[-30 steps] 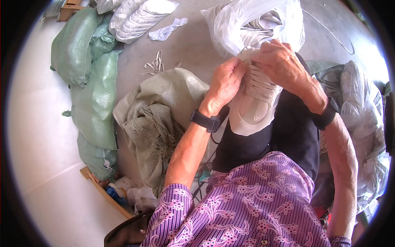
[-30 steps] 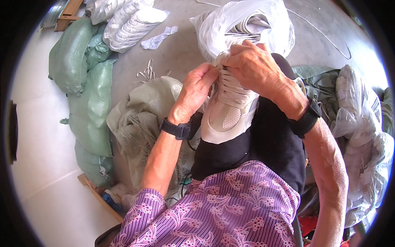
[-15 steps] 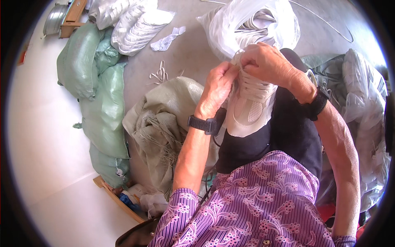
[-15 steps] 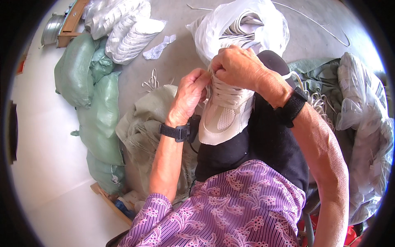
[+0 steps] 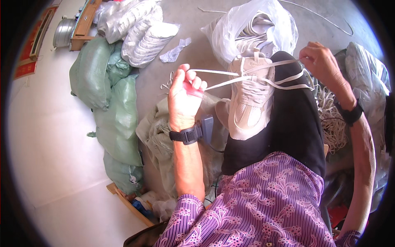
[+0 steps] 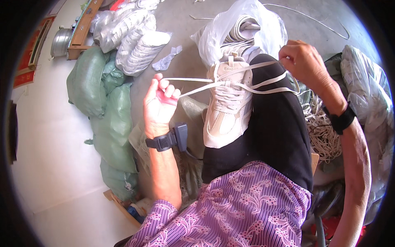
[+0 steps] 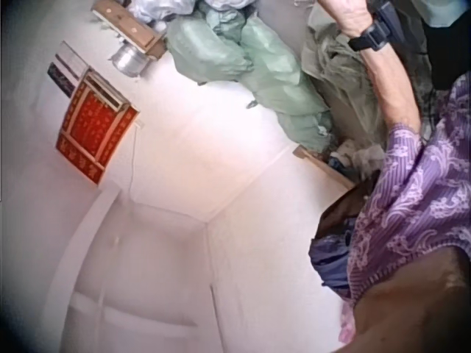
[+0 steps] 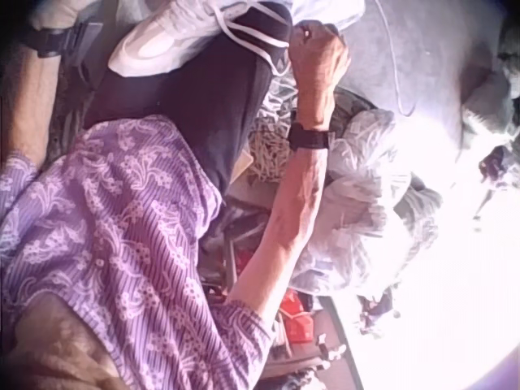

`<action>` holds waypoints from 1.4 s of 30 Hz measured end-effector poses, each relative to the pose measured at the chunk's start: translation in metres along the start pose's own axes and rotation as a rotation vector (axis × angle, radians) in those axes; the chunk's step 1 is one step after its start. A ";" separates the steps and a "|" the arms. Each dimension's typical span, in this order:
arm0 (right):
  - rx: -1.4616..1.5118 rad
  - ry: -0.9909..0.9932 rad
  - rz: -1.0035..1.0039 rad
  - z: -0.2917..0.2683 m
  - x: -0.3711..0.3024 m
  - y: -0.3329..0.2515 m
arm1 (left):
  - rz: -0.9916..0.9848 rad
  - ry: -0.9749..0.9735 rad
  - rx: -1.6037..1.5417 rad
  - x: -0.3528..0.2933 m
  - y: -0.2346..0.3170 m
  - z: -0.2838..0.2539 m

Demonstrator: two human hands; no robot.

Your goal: Insert and thread laces through the eyelets of a shoe.

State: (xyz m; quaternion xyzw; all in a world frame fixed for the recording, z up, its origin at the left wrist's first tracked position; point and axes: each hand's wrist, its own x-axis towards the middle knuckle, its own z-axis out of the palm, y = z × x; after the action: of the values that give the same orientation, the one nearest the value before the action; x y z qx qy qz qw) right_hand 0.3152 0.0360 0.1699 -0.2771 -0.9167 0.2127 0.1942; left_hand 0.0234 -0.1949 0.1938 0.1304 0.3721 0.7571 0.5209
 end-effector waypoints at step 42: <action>0.093 0.133 -0.153 0.038 -0.025 -0.014 | -0.334 -0.154 1.258 0.023 -0.068 0.079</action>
State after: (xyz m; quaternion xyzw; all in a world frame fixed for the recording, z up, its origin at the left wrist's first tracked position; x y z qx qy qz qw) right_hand 0.3103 -0.0004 0.1390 -0.2105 -0.9093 0.2208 0.2830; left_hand 0.1069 -0.1283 0.1964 0.4045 0.7209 0.2923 0.4809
